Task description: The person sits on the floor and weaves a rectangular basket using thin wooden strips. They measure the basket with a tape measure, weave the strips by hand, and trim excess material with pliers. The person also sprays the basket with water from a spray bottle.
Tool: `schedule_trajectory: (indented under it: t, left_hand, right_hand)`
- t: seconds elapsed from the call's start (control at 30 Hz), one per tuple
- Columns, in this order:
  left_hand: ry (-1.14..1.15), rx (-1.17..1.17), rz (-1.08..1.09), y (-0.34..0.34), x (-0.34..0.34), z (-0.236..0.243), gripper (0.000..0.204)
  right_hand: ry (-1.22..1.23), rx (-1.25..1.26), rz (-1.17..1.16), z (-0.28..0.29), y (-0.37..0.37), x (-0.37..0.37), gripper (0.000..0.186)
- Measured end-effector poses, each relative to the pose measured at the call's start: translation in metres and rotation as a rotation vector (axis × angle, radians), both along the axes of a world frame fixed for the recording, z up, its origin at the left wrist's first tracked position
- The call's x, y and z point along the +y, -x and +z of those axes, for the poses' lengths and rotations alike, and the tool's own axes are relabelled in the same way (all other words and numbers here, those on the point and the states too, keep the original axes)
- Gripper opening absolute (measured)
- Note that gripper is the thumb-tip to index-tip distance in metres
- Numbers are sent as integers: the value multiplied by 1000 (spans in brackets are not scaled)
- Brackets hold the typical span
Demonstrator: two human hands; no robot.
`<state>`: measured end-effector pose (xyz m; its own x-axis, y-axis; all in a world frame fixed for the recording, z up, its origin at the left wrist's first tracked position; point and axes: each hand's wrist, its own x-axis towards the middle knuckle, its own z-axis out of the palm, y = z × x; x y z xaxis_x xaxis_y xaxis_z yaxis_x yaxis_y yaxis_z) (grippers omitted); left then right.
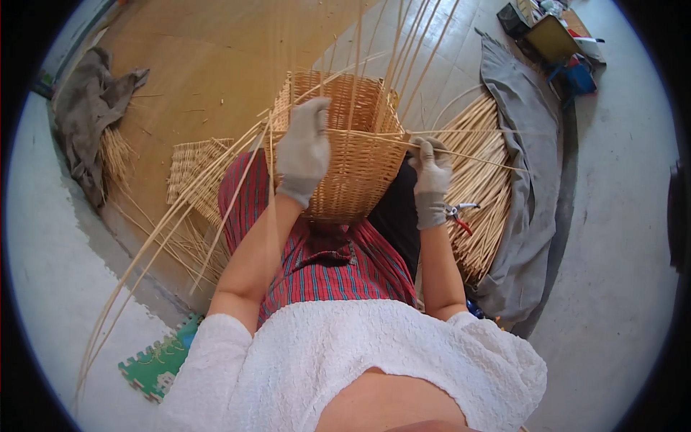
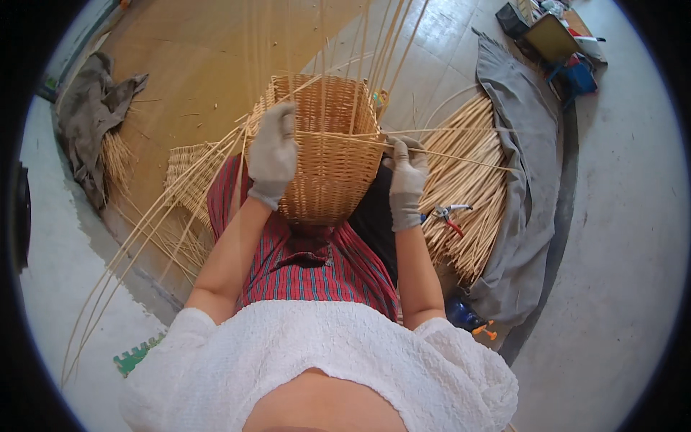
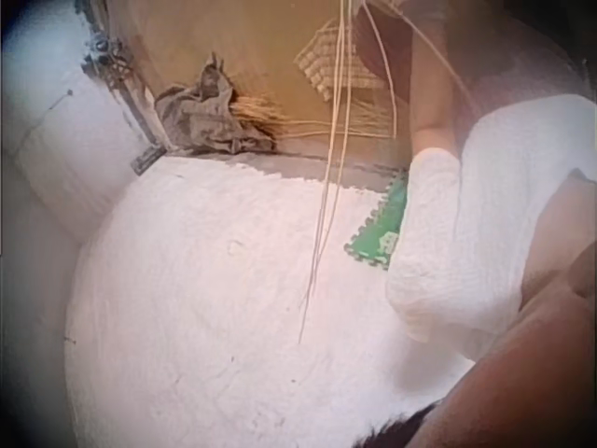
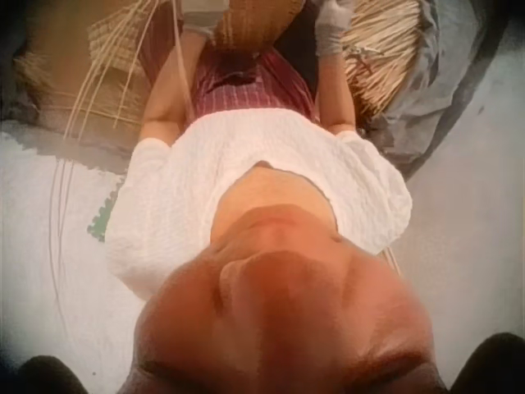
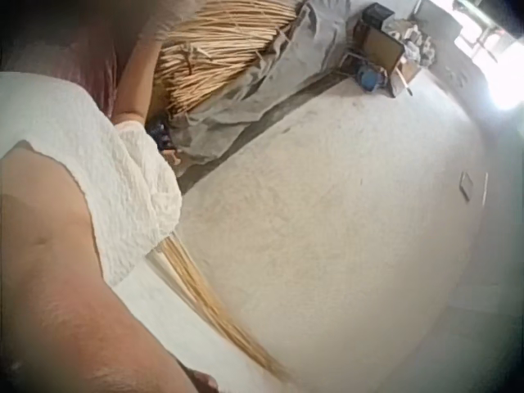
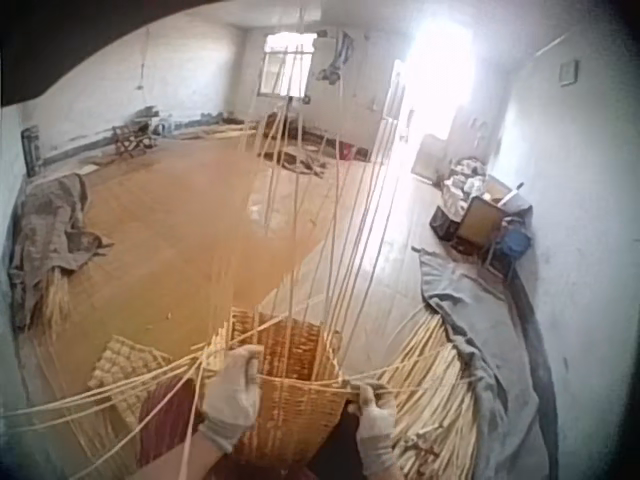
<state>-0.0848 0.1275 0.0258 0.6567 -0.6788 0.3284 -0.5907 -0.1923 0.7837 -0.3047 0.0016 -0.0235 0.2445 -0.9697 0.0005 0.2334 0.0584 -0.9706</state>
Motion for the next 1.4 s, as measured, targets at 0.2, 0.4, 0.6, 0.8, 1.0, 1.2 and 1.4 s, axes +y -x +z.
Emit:
schedule_trajectory:
  t: [0.2,0.4,0.6,0.8,1.0,1.2,1.4]
  left_hand:
    - [-472,95,-233,18,-44,-26,41]
    - [-516,201,-270,8,-51,-30,41]
    - [-100,437,-265,14,-26,-49,27]
    - [580,799,189,-47,79,-82,16]
    - [500,577,113,-61,114,-100,18]
    - [294,923,-540,-142,105,-68,74]
    - [178,573,-555,-144,55,-91,57]
  right_hand:
    - [1045,501,-8,74,-107,-48,41]
    - [252,-282,-74,36,-29,-16,30]
    - [347,512,133,16,-14,57,50]
    - [697,686,77,17,-56,43,66]
    - [891,628,605,51,-138,169,33]
    - [1080,767,738,69,-159,180,24]
    - [-125,201,234,24,-86,85,24]
